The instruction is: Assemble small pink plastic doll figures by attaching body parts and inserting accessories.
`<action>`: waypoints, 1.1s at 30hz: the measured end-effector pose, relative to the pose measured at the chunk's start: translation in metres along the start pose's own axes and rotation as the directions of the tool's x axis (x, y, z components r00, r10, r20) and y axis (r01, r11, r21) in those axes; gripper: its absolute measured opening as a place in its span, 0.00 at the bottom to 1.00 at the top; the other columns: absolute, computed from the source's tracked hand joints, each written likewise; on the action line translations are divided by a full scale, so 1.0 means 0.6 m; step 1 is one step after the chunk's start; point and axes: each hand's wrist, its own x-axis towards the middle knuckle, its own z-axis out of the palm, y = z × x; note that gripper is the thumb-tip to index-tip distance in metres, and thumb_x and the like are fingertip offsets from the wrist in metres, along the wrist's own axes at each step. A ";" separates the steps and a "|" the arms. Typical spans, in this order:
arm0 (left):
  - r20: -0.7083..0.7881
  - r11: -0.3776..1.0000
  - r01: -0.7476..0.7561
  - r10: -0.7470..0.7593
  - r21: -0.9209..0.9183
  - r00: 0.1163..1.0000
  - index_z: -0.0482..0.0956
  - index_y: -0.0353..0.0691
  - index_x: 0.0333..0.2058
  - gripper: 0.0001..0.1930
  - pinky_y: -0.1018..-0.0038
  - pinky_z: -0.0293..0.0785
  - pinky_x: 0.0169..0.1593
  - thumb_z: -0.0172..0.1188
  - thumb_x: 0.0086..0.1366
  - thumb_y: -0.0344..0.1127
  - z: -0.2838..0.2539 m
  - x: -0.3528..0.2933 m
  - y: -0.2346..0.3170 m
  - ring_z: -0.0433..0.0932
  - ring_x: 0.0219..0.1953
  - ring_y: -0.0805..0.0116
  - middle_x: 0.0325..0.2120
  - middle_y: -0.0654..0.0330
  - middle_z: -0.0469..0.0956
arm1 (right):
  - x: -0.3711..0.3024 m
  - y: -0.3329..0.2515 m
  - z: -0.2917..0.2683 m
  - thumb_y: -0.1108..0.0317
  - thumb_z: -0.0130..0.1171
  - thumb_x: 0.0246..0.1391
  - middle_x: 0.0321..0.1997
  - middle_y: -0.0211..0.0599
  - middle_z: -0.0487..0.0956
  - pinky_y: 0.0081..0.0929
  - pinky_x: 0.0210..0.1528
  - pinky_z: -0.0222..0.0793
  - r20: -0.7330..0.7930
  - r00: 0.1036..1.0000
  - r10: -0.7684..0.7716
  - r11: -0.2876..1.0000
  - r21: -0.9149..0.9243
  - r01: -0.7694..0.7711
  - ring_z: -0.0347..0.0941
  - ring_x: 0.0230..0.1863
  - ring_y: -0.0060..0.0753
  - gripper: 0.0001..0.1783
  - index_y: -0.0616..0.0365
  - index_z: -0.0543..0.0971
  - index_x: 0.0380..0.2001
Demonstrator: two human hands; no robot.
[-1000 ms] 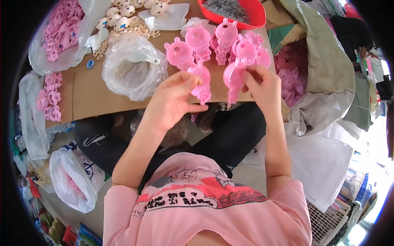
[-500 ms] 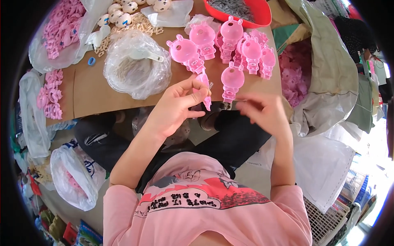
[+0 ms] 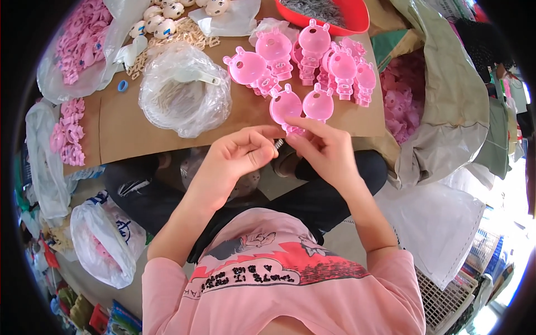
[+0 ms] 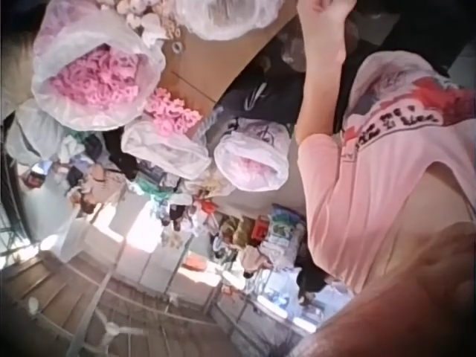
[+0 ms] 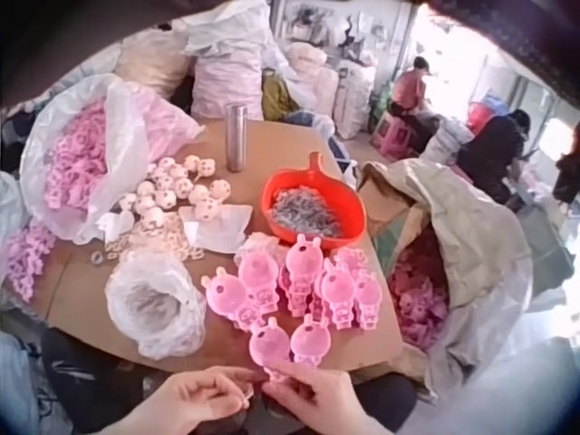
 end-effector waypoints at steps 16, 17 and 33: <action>0.142 0.831 0.274 -0.384 0.484 0.912 0.79 0.32 0.34 0.11 0.79 0.71 0.43 0.53 0.67 0.35 -0.109 -0.005 -0.041 0.76 0.35 0.77 0.30 0.63 0.80 | -0.069 0.330 0.207 0.66 0.54 0.49 0.32 0.42 0.78 0.38 0.31 0.71 0.460 0.888 0.002 0.855 -0.461 0.238 0.75 0.27 0.40 0.07 0.56 0.77 0.26; 0.180 0.874 0.244 -0.344 0.420 0.921 0.79 0.32 0.34 0.10 0.79 0.72 0.42 0.53 0.67 0.33 -0.113 -0.004 -0.058 0.76 0.35 0.77 0.30 0.63 0.80 | -0.038 0.387 0.244 0.65 0.53 0.46 0.32 0.43 0.79 0.41 0.34 0.72 0.465 0.874 0.140 0.766 -0.610 0.202 0.77 0.30 0.43 0.07 0.54 0.78 0.26; 0.115 0.599 0.325 -0.578 0.732 0.808 0.79 0.38 0.45 0.13 0.76 0.72 0.45 0.53 0.67 0.38 -0.123 -0.033 -0.091 0.77 0.41 0.75 0.41 0.62 0.79 | 0.095 0.305 0.215 0.65 0.56 0.42 0.31 0.41 0.78 0.42 0.32 0.73 0.479 0.871 -0.109 0.983 -0.078 0.166 0.76 0.39 0.42 0.09 0.55 0.80 0.26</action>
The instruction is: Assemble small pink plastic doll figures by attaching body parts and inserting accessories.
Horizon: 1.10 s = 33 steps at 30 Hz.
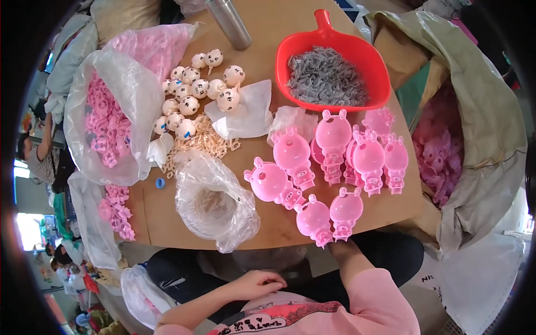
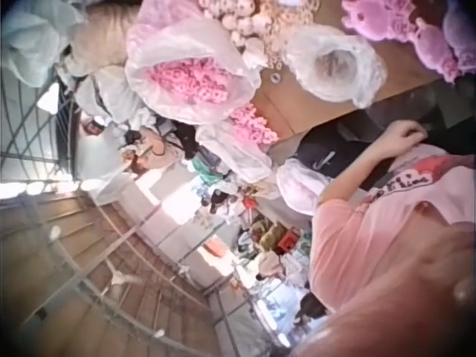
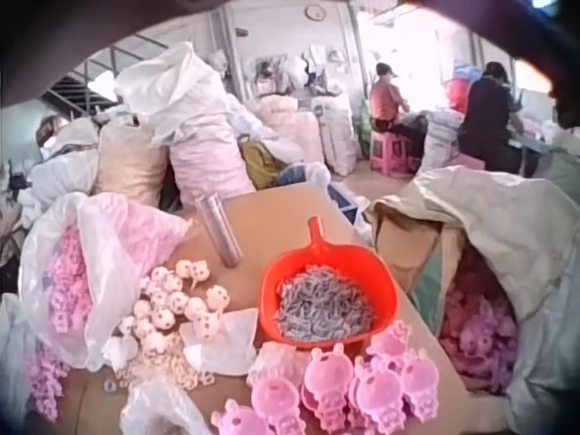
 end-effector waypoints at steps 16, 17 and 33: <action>-0.020 0.935 -0.239 0.242 -0.261 0.970 0.78 0.32 0.45 0.12 0.77 0.72 0.50 0.55 0.66 0.31 -0.034 -0.027 0.056 0.76 0.43 0.75 0.40 0.59 0.80 | -0.195 -0.272 -0.058 0.67 0.56 0.40 0.29 0.32 0.73 0.27 0.17 0.70 0.077 0.954 -0.290 0.714 -0.647 0.269 0.71 0.34 0.33 0.07 0.59 0.77 0.20; -0.054 0.929 -0.296 0.291 -0.221 0.955 0.77 0.32 0.45 0.11 0.77 0.71 0.51 0.55 0.66 0.30 -0.038 -0.031 0.065 0.75 0.45 0.75 0.43 0.59 0.79 | -0.193 -0.301 -0.092 0.67 0.56 0.39 0.27 0.30 0.70 0.24 0.19 0.70 0.057 0.954 -0.296 0.704 -0.662 0.258 0.69 0.32 0.30 0.06 0.58 0.77 0.21; -0.354 0.401 -0.587 0.519 -0.703 0.778 0.55 0.44 0.64 0.26 0.65 0.77 0.49 0.49 0.70 0.40 -0.018 -0.033 0.182 0.76 0.50 0.64 0.52 0.58 0.71 | -0.139 -0.363 -0.248 0.74 0.67 0.45 0.55 0.42 0.72 0.29 0.50 0.69 -0.643 0.736 -0.211 0.903 0.160 0.399 0.71 0.52 0.37 0.10 0.58 0.83 0.35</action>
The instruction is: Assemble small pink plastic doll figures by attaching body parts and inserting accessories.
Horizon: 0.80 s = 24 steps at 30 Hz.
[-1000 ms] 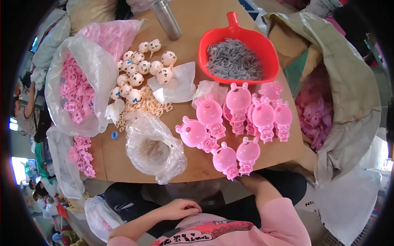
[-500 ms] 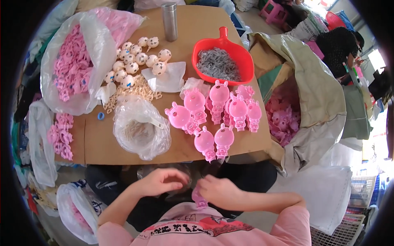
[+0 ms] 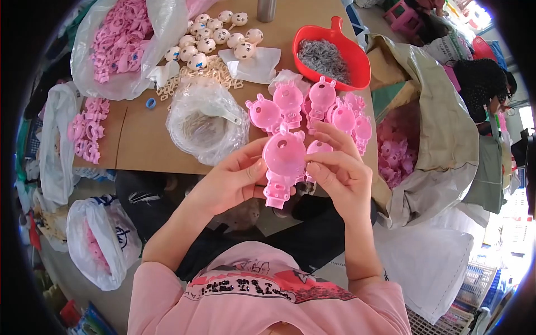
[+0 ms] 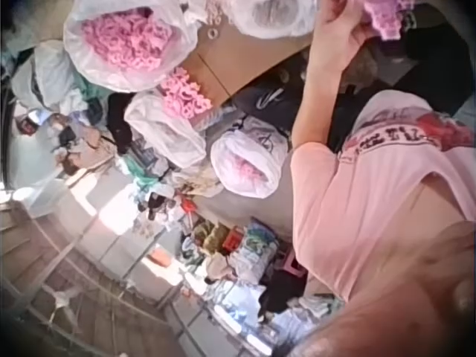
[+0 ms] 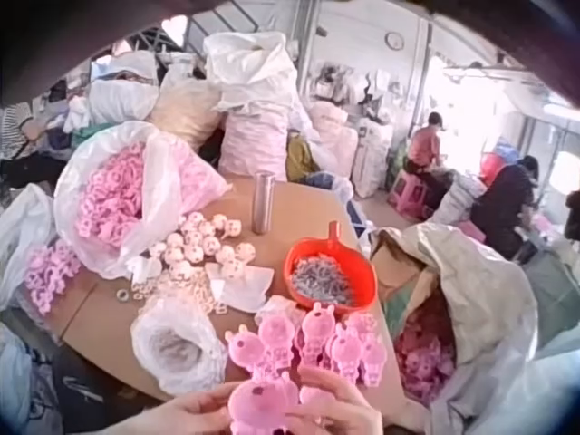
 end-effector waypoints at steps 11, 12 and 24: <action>-0.012 0.999 -0.042 0.041 -0.026 0.999 0.57 0.44 0.62 0.25 0.65 0.78 0.48 0.50 0.70 0.41 -0.005 -0.001 -0.003 0.77 0.49 0.65 0.50 0.59 0.72 | -0.016 -0.009 0.026 0.72 0.69 0.43 0.56 0.42 0.72 0.36 0.51 0.69 0.080 0.997 0.018 0.999 0.040 -0.021 0.69 0.55 0.40 0.09 0.57 0.84 0.32; -0.014 0.999 -0.042 0.042 -0.030 0.999 0.57 0.44 0.62 0.25 0.65 0.78 0.48 0.50 0.70 0.41 -0.004 -0.001 -0.002 0.77 0.49 0.65 0.50 0.59 0.72 | -0.015 -0.011 0.027 0.73 0.69 0.42 0.56 0.42 0.72 0.36 0.50 0.70 0.082 0.995 -0.050 0.991 -0.120 0.060 0.69 0.54 0.41 0.09 0.57 0.84 0.32; -0.070 0.996 -0.086 0.086 0.002 0.994 0.56 0.44 0.62 0.26 0.63 0.78 0.49 0.52 0.69 0.39 -0.006 -0.005 -0.002 0.75 0.51 0.64 0.52 0.58 0.70 | -0.020 -0.006 0.039 0.73 0.67 0.43 0.53 0.43 0.73 0.34 0.52 0.67 0.086 0.988 -0.131 0.937 -0.314 0.152 0.70 0.52 0.42 0.14 0.58 0.82 0.37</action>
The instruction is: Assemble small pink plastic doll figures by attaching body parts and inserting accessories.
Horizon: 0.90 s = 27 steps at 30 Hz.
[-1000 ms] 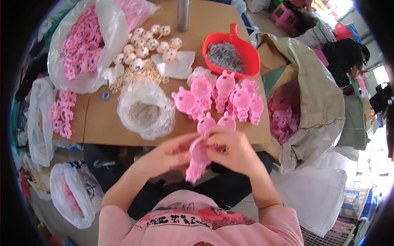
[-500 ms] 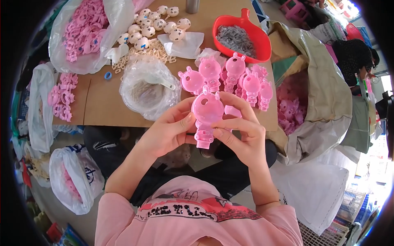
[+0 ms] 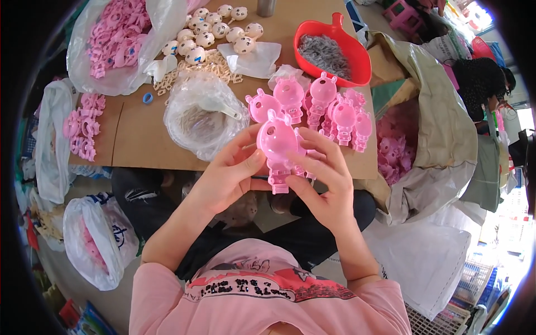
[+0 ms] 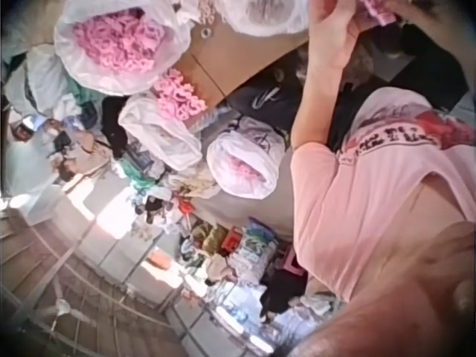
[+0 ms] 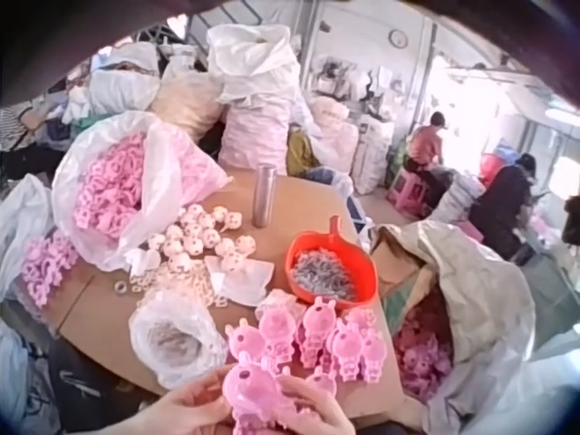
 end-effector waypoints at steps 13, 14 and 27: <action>-0.102 0.921 -0.333 0.358 0.200 0.928 0.52 0.39 0.65 0.31 0.71 0.60 0.62 0.54 0.68 0.34 0.004 0.042 0.002 0.65 0.59 0.68 0.57 0.57 0.66 | 0.064 0.076 0.009 0.75 0.58 0.55 0.34 0.32 0.78 0.16 0.31 0.72 0.126 0.862 0.491 0.662 0.589 -0.463 0.75 0.32 0.20 0.17 0.62 0.72 0.49; -0.090 0.897 -0.283 0.331 0.341 0.939 0.53 0.39 0.64 0.30 0.71 0.60 0.62 0.54 0.67 0.34 0.003 0.037 0.001 0.65 0.59 0.69 0.57 0.58 0.66 | 0.076 0.102 0.003 0.76 0.59 0.54 0.34 0.35 0.80 0.17 0.28 0.72 0.065 0.891 0.450 0.750 0.514 -0.416 0.75 0.32 0.19 0.15 0.65 0.73 0.46; -0.255 0.827 0.285 -0.178 0.485 0.950 0.67 0.33 0.51 0.21 0.78 0.72 0.18 0.53 0.67 0.44 -0.057 0.058 -0.047 0.82 0.23 0.63 0.35 0.50 0.80 | 0.182 0.196 -0.053 0.62 0.63 0.49 0.28 0.38 0.82 0.27 0.32 0.73 -0.136 0.982 0.128 0.941 -0.298 -0.163 0.79 0.28 0.34 0.10 0.56 0.82 0.33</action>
